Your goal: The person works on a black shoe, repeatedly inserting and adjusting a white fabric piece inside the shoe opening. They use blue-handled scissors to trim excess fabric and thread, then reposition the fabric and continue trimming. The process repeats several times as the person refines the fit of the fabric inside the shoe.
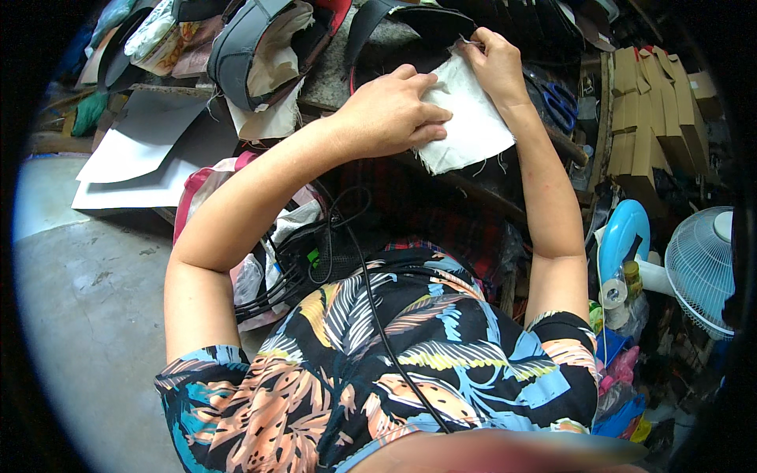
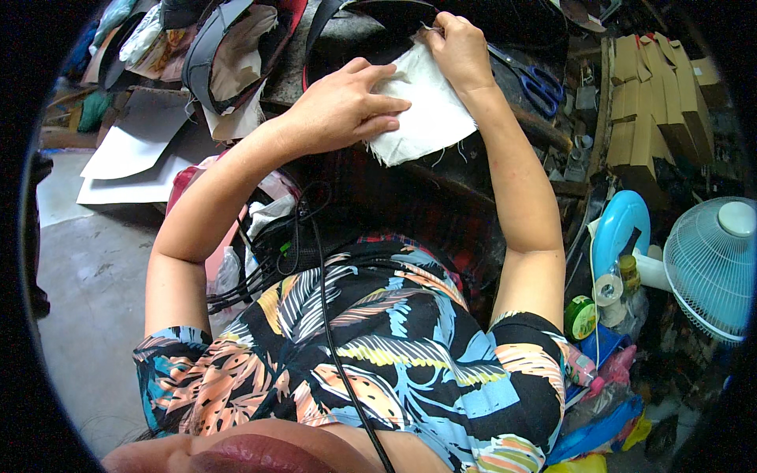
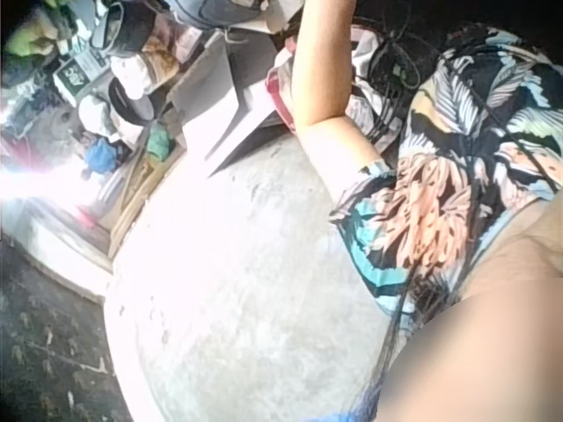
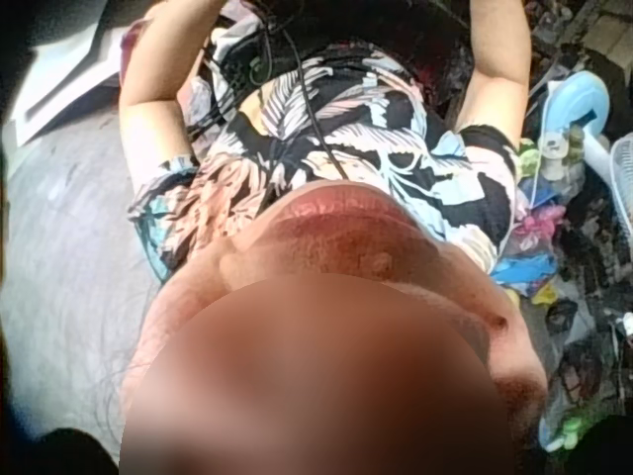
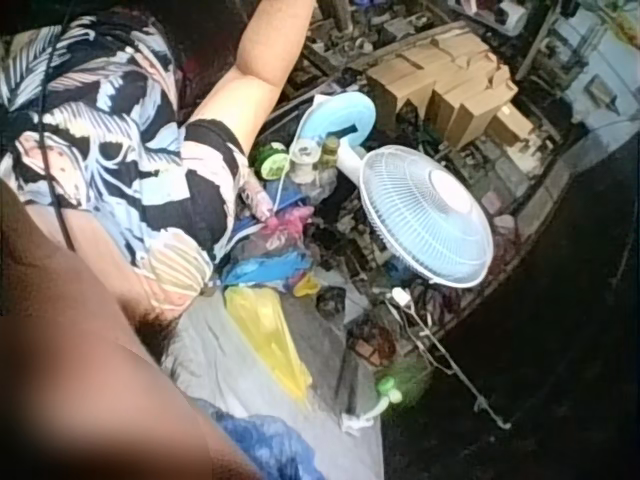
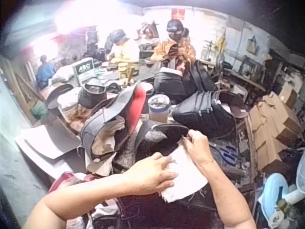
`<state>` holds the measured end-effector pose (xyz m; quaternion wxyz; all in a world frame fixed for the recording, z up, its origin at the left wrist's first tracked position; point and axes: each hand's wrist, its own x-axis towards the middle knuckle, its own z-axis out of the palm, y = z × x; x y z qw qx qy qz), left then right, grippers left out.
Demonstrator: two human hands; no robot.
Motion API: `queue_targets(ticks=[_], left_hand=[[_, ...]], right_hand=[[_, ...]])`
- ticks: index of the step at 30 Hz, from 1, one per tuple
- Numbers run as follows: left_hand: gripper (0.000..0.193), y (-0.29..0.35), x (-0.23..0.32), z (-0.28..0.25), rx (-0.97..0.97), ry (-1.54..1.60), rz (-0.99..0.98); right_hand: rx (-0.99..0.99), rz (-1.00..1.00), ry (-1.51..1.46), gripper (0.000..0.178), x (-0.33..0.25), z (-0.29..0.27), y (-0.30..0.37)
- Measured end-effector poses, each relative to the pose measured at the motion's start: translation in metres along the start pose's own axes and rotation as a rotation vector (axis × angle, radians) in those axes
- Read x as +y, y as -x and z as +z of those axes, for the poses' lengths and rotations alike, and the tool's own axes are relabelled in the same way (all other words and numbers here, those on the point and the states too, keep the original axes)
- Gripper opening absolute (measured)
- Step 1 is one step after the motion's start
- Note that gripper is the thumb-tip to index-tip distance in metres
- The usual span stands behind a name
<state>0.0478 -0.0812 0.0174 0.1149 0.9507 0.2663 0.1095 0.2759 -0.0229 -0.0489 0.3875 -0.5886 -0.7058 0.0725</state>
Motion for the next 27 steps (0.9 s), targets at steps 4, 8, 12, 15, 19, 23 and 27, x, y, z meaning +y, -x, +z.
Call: queue_targets(ticks=[4, 8, 12, 15, 19, 23, 27], left_hand=[[0.016, 0.001, -0.003, -0.006, 0.074, 0.476, -0.109], [0.019, -0.013, -0.024, -0.005, 0.411, 0.208, -0.281], [0.026, -0.039, -0.049, -0.004, 0.314, -0.013, -0.095], [0.034, -0.057, -0.066, -0.003, -0.100, 0.024, -0.168], [0.035, -0.083, -0.080, 0.010, -0.234, -0.051, -0.098], [0.036, -0.092, -0.084, 0.031, -0.265, 0.088, -0.242], [0.033, -0.090, -0.089, 0.041, -0.216, -0.003, -0.229]], right_hand=[[0.020, 0.005, 0.031, 0.019, -0.002, -0.003, -0.001], [0.025, -0.048, -0.021, 0.018, -0.003, -0.004, 0.000], [0.077, -0.053, 0.020, 0.024, -0.024, -0.012, 0.003], [0.351, -0.420, 0.274, 0.039, -0.057, -0.037, 0.004], [-0.187, -0.463, 0.009, 0.058, -0.092, -0.080, 0.034], [-0.383, -0.411, 0.042, 0.042, -0.103, -0.071, 0.069], [-0.238, -0.555, -0.004, 0.018, -0.091, -0.075, 0.079]])
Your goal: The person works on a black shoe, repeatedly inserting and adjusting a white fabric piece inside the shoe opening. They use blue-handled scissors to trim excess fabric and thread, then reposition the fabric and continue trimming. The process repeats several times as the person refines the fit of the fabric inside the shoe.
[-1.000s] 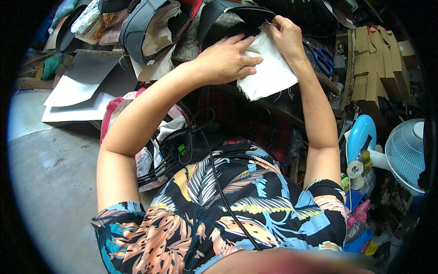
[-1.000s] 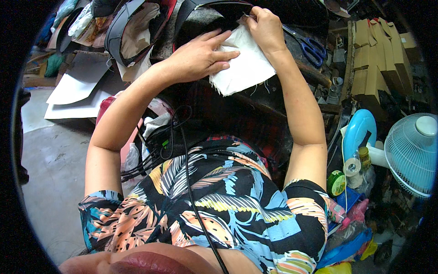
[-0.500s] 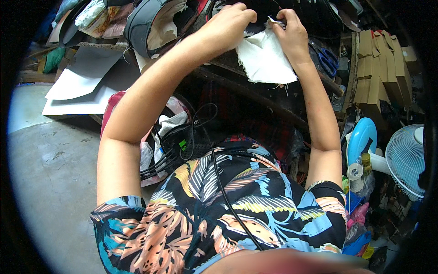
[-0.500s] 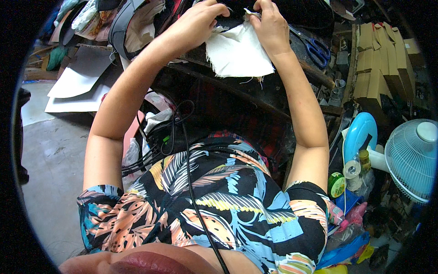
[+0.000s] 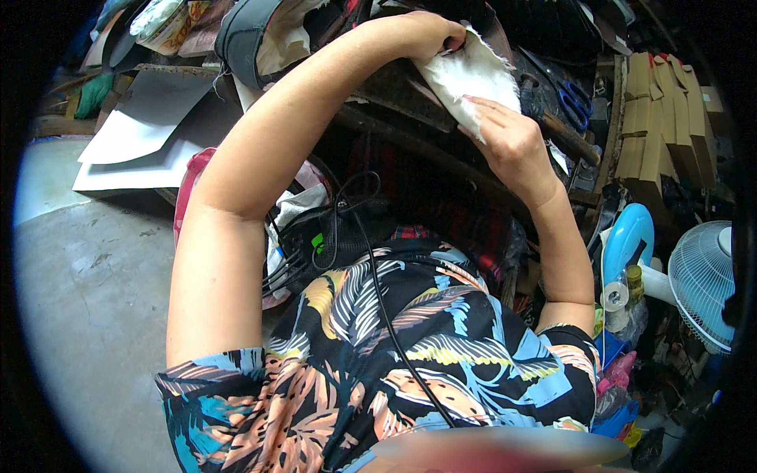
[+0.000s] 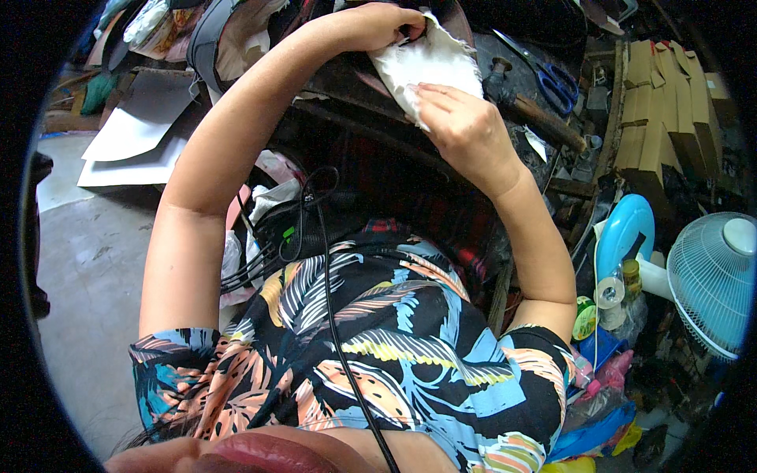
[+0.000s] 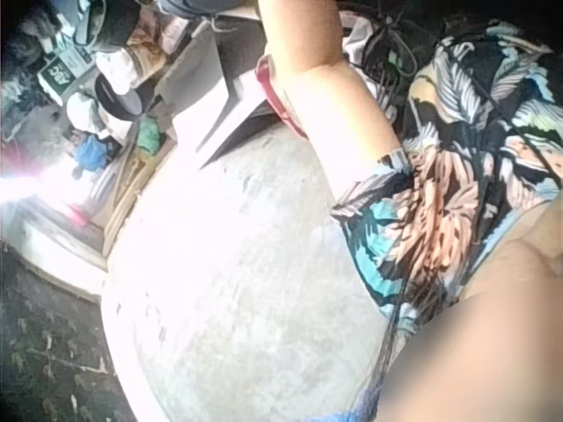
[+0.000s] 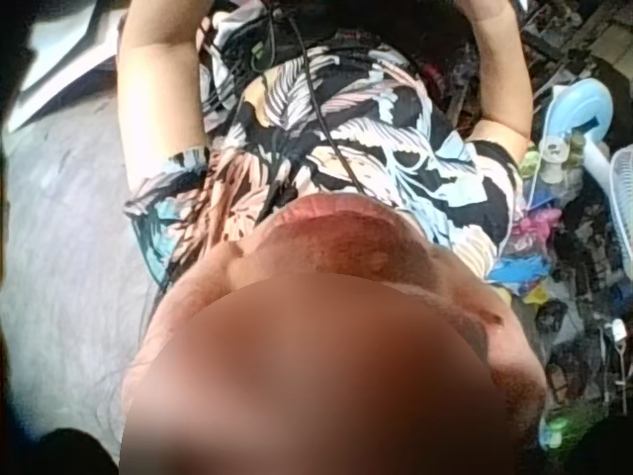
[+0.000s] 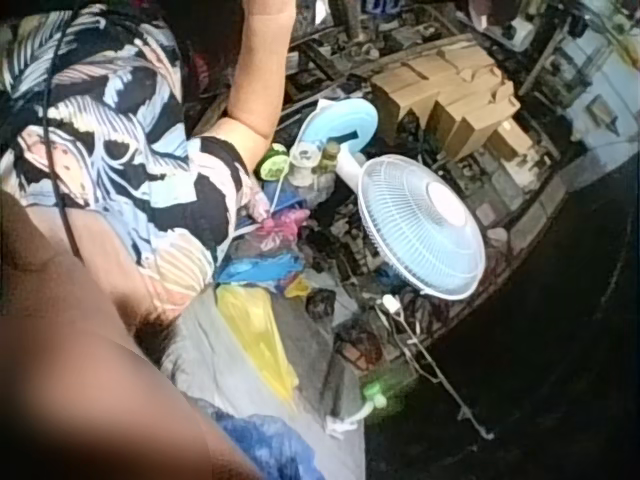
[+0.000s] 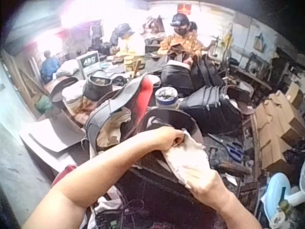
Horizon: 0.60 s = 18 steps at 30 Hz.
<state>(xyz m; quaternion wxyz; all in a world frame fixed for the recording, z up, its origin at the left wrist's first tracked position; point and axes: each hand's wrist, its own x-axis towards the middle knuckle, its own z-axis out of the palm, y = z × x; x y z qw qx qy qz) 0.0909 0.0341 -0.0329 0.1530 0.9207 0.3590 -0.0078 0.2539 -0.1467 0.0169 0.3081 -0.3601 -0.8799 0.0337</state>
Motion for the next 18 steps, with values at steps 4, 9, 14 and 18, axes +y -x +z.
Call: queue_targets(ticks=[4, 9, 14, 18], left_hand=[[0.028, 0.007, -0.001, 0.005, 0.129, 0.152, 0.105], [0.028, 0.030, 0.006, 0.000, 0.140, 0.219, 0.048], [0.060, 0.052, 0.012, -0.014, 0.091, 0.232, 0.086], [0.075, 0.057, 0.016, -0.012, 0.140, 0.238, 0.106]], right_hand=[[-0.060, -0.065, 0.076, 0.016, -0.004, -0.008, 0.015], [-0.126, 0.021, 0.010, 0.022, -0.012, -0.003, 0.029], [-0.227, 0.190, -0.325, 0.028, -0.001, -0.026, 0.028], [0.224, 0.239, 0.143, 0.030, 0.017, -0.022, 0.003]])
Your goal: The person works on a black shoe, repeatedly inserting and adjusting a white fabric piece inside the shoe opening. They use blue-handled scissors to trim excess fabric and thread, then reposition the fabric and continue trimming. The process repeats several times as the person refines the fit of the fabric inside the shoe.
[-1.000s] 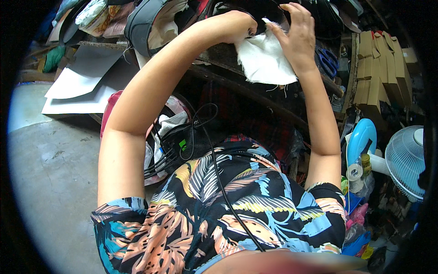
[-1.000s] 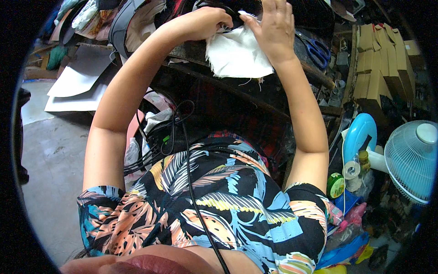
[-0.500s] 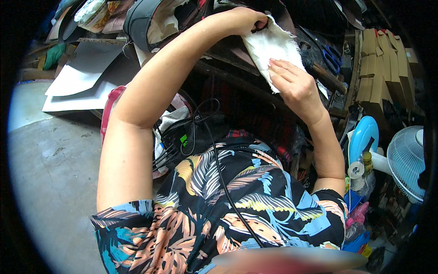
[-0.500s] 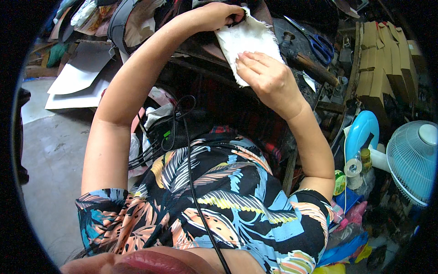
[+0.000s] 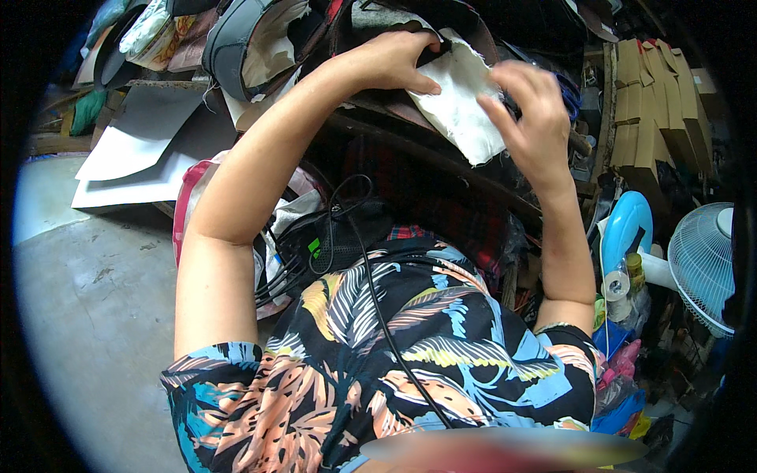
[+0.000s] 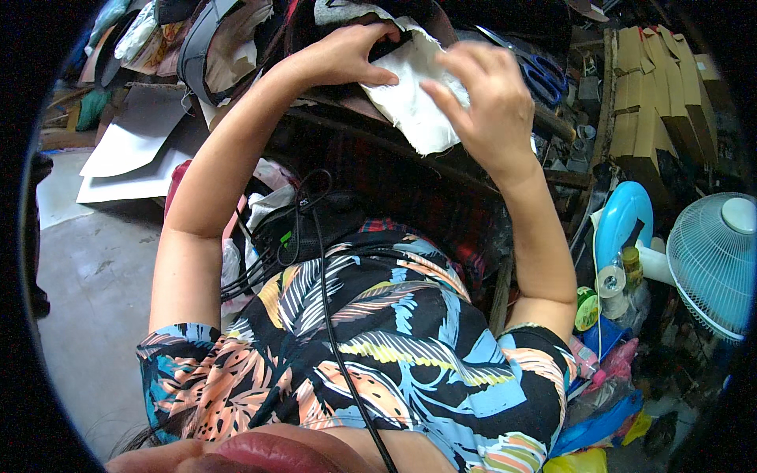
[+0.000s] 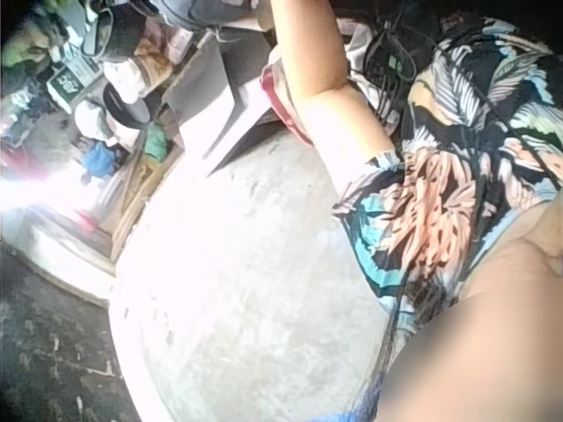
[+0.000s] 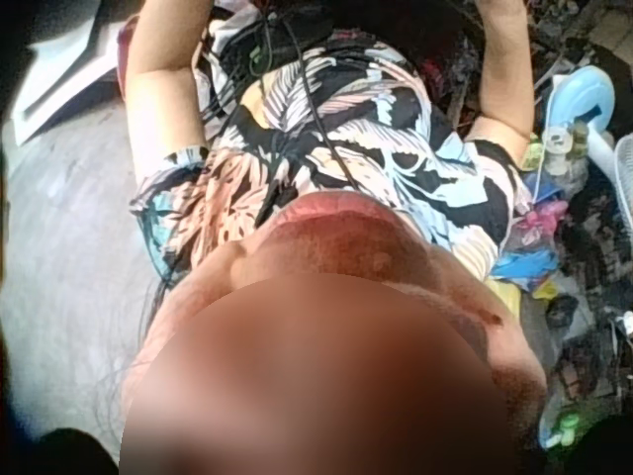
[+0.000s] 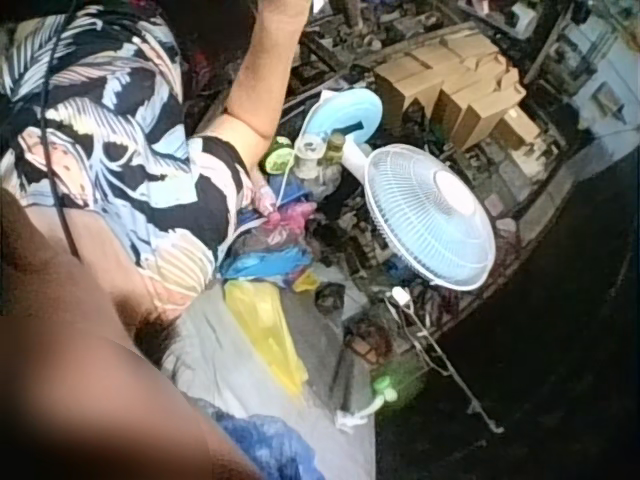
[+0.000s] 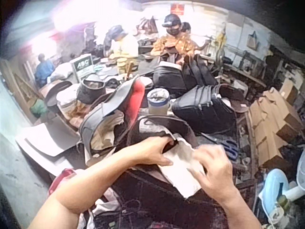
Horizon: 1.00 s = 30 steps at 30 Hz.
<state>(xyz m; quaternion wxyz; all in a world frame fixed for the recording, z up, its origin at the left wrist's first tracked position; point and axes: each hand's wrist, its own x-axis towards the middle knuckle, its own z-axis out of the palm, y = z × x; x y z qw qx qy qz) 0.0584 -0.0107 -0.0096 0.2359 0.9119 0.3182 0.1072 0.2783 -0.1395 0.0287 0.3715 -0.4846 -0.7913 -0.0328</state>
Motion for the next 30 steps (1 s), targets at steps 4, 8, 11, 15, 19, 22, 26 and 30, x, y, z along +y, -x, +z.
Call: queue_targets(ticks=[4, 8, 11, 15, 19, 22, 26, 30], left_hand=[[0.077, 0.006, 0.000, 0.007, 0.074, -0.023, 0.015], [0.073, 0.011, 0.001, 0.011, 0.148, -0.077, 0.077], [0.055, 0.019, 0.005, 0.012, 0.117, 0.032, 0.066], [0.039, 0.028, 0.010, 0.013, 0.124, -0.138, 0.166], [0.034, 0.025, 0.013, 0.011, 0.145, -0.169, 0.275], [0.032, 0.019, 0.016, 0.006, 0.041, -0.255, 0.252], [0.039, 0.015, 0.020, 0.001, -0.049, -0.362, 0.259], [0.039, 0.016, 0.022, 0.002, -0.029, -0.315, 0.219]], right_hand=[[0.049, 0.222, 0.234, 0.050, -0.004, 0.044, -0.016], [-0.042, 0.502, 0.096, 0.038, 0.022, 0.073, -0.032], [0.099, 0.446, -0.100, 0.027, 0.052, 0.083, -0.037], [0.168, 0.441, -0.164, 0.019, 0.073, 0.099, -0.034], [0.198, 0.466, -0.272, 0.019, 0.075, 0.104, -0.035], [0.146, 0.501, -0.253, 0.021, 0.066, 0.097, -0.039], [0.133, 0.245, -0.084, 0.032, 0.049, 0.083, -0.036], [-0.007, 0.287, 0.134, 0.019, 0.051, 0.078, -0.034]])
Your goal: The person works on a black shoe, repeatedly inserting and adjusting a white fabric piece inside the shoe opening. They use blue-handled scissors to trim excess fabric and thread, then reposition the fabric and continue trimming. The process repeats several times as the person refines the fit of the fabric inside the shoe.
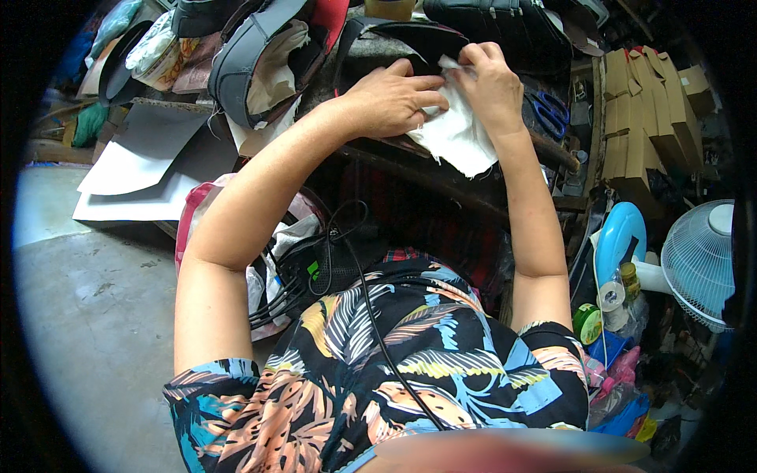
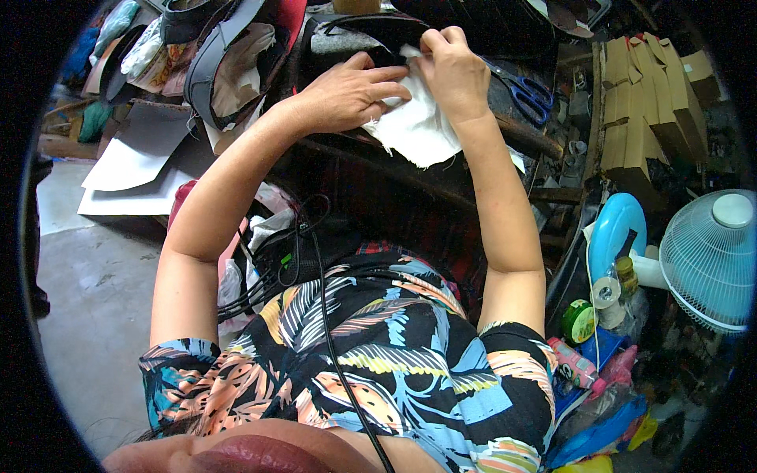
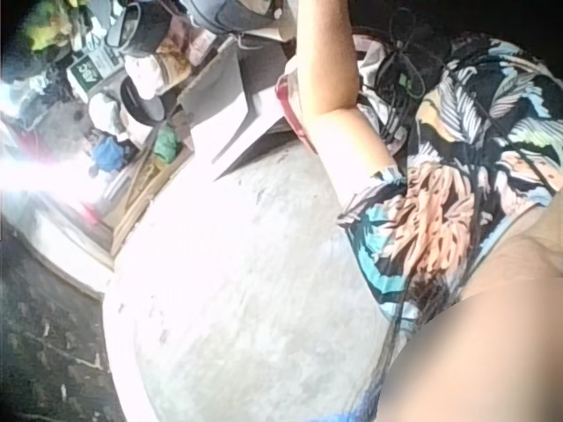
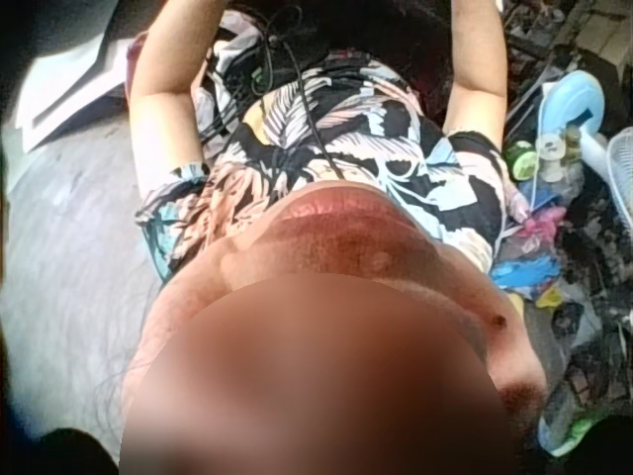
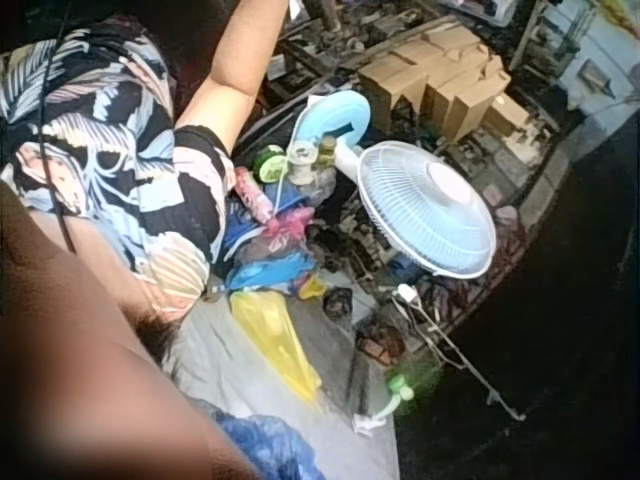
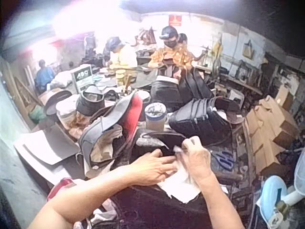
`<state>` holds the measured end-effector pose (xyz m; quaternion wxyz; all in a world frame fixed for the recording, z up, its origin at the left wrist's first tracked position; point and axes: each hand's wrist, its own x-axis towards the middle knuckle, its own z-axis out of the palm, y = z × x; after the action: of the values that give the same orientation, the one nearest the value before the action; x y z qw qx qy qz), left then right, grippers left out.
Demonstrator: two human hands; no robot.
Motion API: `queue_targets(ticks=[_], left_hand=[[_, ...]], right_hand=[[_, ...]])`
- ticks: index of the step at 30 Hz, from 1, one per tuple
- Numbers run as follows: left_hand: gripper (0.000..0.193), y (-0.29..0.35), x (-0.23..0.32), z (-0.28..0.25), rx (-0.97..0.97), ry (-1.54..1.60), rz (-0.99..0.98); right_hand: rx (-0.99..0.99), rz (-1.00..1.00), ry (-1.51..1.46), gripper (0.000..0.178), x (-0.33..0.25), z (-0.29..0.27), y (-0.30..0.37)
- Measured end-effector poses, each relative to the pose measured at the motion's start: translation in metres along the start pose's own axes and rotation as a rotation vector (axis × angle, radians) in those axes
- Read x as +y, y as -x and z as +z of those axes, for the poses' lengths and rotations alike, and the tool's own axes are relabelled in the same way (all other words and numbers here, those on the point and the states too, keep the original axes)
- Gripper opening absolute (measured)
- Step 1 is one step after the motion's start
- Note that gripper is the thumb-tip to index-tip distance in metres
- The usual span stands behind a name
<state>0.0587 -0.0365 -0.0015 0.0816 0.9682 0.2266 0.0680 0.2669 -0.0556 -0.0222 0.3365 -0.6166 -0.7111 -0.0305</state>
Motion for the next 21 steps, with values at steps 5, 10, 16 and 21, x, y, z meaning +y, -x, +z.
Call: queue_targets(ticks=[5, 10, 16, 21], left_hand=[[0.033, 0.012, 0.003, 0.002, 0.194, 0.249, -0.099], [0.031, 0.021, 0.007, -0.005, 0.353, 0.379, -0.197], [0.029, 0.022, 0.012, -0.011, 0.348, 0.415, -0.267], [0.017, 0.026, 0.011, -0.012, 0.259, 0.455, -0.315]], right_hand=[[0.062, 0.116, -0.298, 0.015, 0.006, 0.010, -0.008], [0.077, -0.060, -0.172, 0.017, 0.008, -0.007, -0.025], [0.070, -0.180, -0.118, 0.019, 0.007, -0.015, -0.041], [-0.017, -0.130, 0.003, 0.015, 0.013, -0.006, -0.030]])
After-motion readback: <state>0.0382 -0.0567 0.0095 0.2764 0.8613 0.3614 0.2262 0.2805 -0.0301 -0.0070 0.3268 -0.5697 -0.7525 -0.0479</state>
